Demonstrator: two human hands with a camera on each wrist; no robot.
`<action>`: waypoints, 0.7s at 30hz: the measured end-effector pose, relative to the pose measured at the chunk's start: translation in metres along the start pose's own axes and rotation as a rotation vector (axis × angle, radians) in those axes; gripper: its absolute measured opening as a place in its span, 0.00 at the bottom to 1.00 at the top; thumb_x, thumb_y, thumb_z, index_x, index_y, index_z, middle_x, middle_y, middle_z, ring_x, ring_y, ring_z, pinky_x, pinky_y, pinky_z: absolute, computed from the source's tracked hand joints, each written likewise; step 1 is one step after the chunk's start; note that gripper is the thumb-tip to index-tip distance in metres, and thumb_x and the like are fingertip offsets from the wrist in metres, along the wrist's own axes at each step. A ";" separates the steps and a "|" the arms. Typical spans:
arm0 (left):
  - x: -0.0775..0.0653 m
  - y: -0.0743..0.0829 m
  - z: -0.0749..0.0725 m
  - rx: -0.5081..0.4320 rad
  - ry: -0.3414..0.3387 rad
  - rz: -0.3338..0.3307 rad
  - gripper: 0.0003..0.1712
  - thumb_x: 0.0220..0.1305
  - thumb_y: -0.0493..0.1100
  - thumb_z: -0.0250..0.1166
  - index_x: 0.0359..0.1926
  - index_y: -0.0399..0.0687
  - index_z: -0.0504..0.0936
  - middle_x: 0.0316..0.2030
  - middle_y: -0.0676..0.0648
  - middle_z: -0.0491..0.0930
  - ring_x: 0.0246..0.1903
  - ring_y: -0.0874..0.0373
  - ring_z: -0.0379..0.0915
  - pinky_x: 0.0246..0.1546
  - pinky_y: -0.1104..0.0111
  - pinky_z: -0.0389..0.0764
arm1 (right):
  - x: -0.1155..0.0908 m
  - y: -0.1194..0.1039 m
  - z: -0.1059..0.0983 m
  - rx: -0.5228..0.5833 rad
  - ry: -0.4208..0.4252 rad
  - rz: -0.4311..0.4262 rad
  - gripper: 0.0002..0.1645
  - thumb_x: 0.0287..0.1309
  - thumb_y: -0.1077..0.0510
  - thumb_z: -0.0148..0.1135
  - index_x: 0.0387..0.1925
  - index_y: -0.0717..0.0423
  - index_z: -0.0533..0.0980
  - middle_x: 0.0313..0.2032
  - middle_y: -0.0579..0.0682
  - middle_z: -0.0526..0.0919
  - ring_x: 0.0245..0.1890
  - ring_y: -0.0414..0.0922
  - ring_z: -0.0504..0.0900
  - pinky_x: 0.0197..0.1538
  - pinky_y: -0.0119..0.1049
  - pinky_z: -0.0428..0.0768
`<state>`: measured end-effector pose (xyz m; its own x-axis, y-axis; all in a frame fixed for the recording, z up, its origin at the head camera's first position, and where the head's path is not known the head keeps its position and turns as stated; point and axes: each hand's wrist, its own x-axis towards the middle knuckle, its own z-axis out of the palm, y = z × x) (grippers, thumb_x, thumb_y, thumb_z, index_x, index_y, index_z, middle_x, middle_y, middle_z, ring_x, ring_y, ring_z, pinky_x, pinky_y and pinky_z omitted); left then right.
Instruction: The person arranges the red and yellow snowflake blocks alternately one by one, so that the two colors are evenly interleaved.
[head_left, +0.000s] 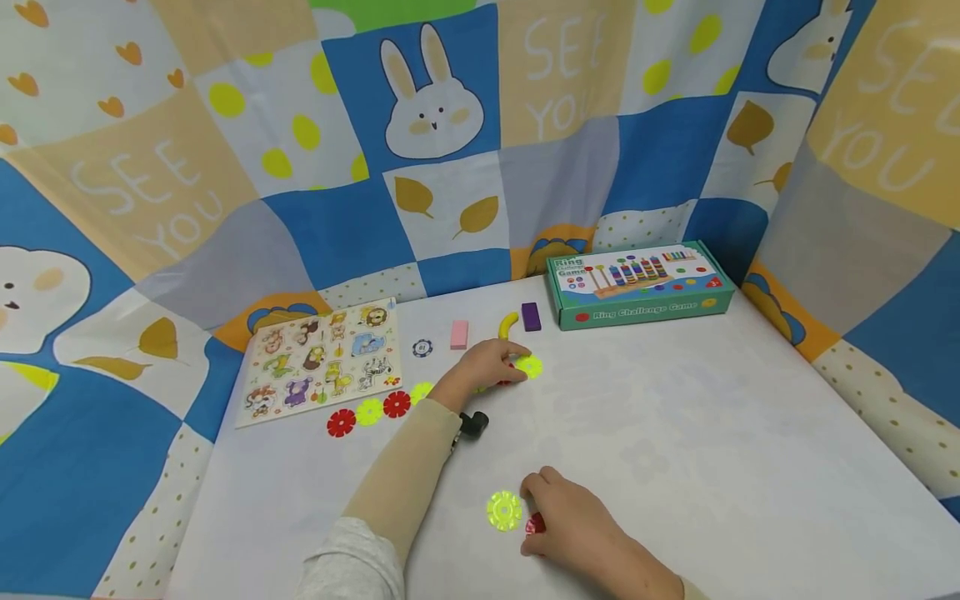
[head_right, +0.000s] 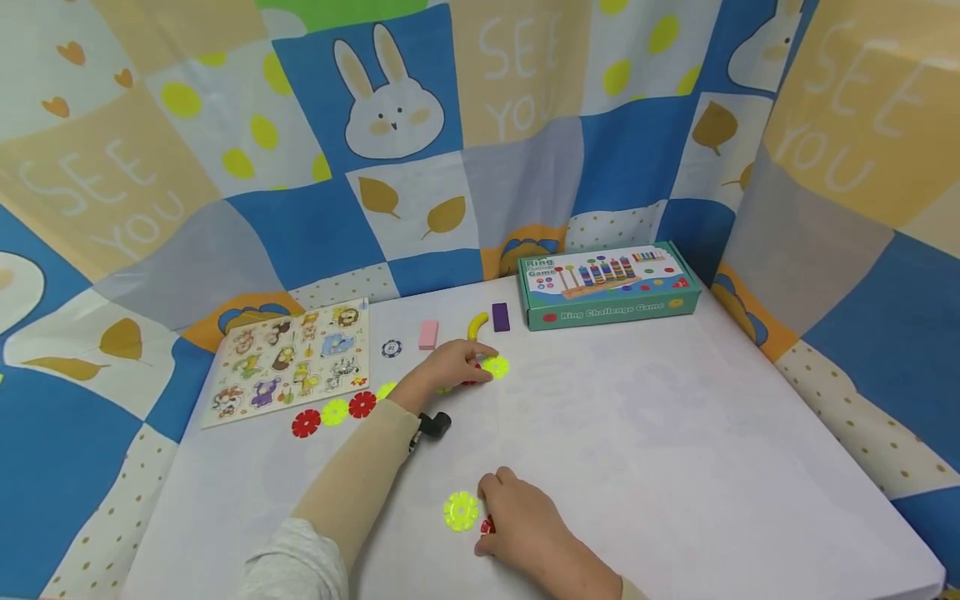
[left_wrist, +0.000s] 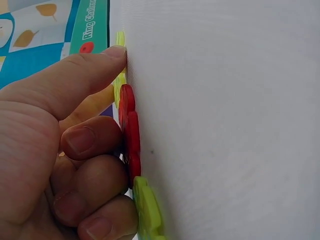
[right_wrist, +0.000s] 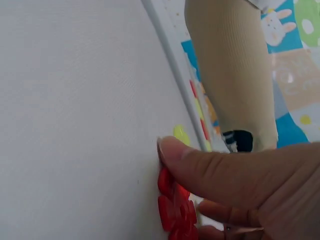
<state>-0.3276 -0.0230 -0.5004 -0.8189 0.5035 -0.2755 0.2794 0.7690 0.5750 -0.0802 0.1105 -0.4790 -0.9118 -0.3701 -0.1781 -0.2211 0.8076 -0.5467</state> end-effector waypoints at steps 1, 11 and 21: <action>0.000 0.000 0.000 0.002 0.001 0.005 0.27 0.52 0.60 0.69 0.55 0.75 0.77 0.37 0.57 0.74 0.40 0.58 0.67 0.40 0.65 0.70 | -0.003 0.002 -0.001 -0.006 0.012 0.024 0.28 0.34 0.45 0.77 0.38 0.50 0.74 0.29 0.39 0.66 0.24 0.36 0.66 0.28 0.33 0.68; 0.001 -0.003 0.000 0.026 0.011 0.015 0.27 0.52 0.60 0.68 0.56 0.75 0.77 0.38 0.58 0.74 0.39 0.59 0.67 0.39 0.65 0.70 | -0.016 0.017 -0.010 0.005 0.026 0.054 0.26 0.32 0.39 0.76 0.23 0.46 0.70 0.24 0.40 0.64 0.20 0.36 0.64 0.26 0.31 0.66; -0.003 -0.001 -0.001 0.000 0.003 0.028 0.26 0.52 0.59 0.69 0.55 0.74 0.77 0.37 0.57 0.75 0.39 0.58 0.68 0.39 0.64 0.71 | -0.020 0.023 -0.011 0.104 -0.019 0.016 0.24 0.32 0.46 0.78 0.22 0.43 0.68 0.21 0.37 0.67 0.20 0.35 0.65 0.25 0.30 0.66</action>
<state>-0.3265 -0.0255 -0.4993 -0.8121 0.5237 -0.2572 0.3021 0.7545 0.5826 -0.0709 0.1412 -0.4792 -0.9079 -0.3672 -0.2025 -0.1687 0.7620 -0.6252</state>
